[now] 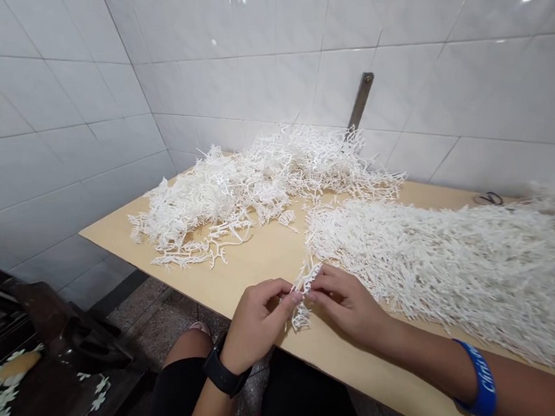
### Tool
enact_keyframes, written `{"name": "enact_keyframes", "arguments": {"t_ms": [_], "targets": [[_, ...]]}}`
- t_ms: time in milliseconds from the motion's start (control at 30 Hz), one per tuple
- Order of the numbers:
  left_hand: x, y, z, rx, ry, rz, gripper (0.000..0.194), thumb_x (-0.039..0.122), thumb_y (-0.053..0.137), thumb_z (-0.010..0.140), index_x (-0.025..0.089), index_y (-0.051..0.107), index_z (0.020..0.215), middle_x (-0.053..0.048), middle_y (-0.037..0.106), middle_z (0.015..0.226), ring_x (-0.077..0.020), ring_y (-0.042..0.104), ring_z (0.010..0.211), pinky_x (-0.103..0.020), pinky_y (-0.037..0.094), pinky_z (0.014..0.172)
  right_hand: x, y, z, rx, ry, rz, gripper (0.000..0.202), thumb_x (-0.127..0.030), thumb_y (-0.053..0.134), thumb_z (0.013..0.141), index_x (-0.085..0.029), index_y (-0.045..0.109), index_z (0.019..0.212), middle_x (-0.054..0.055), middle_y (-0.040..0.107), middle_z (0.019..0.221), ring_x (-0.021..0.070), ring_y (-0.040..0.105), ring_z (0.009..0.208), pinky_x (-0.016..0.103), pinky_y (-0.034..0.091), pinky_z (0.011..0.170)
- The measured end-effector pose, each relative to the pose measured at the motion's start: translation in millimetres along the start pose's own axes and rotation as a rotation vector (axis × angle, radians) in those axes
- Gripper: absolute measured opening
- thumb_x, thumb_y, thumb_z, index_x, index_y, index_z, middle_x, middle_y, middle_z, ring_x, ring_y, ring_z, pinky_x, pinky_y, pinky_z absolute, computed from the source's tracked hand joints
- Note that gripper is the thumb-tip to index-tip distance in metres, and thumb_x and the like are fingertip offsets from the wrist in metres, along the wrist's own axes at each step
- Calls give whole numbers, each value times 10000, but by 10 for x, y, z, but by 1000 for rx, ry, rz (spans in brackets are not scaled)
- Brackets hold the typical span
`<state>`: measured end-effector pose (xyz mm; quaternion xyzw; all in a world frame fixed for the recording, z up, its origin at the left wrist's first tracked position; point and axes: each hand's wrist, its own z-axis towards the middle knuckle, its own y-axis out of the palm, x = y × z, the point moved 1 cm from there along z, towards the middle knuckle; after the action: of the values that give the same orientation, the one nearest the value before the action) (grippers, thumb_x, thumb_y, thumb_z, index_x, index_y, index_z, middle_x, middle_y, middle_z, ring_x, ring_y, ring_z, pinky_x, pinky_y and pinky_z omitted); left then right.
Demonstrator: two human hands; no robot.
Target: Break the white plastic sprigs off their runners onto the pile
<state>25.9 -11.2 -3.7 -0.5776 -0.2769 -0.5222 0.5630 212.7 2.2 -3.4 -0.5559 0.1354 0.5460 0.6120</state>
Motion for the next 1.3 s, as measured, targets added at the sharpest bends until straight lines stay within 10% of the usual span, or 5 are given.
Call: {"name": "enact_keyframes", "arguments": {"t_ms": [667,900,1300], "targets": [[8,4,1,-76,34,53,347,377,540,919,155,516,653,33,445,617,-106,393,610,-225,311,572,0,9,-22,111,-20,93,98,-258,580,923,-213,664,901,72,516,1038,180,571,836,305,505,654],[-9,11,0,-14,18,57,430,415,467,960,171,401,612,43,375,589,-101,368,592,-230,282,560,-47,-7,-3,32,-3,0,201,-263,538,947,-203,572,758,17,471,802,162,508,731,290,441,628],[-49,-4,16,204,-7,-64,288,378,546,935,158,652,782,-15,642,755,-147,557,736,-230,418,690,1,-6,11,-20,-12,-32,185,-277,492,973,-206,614,853,20,565,772,168,533,719,292,406,630]]}}
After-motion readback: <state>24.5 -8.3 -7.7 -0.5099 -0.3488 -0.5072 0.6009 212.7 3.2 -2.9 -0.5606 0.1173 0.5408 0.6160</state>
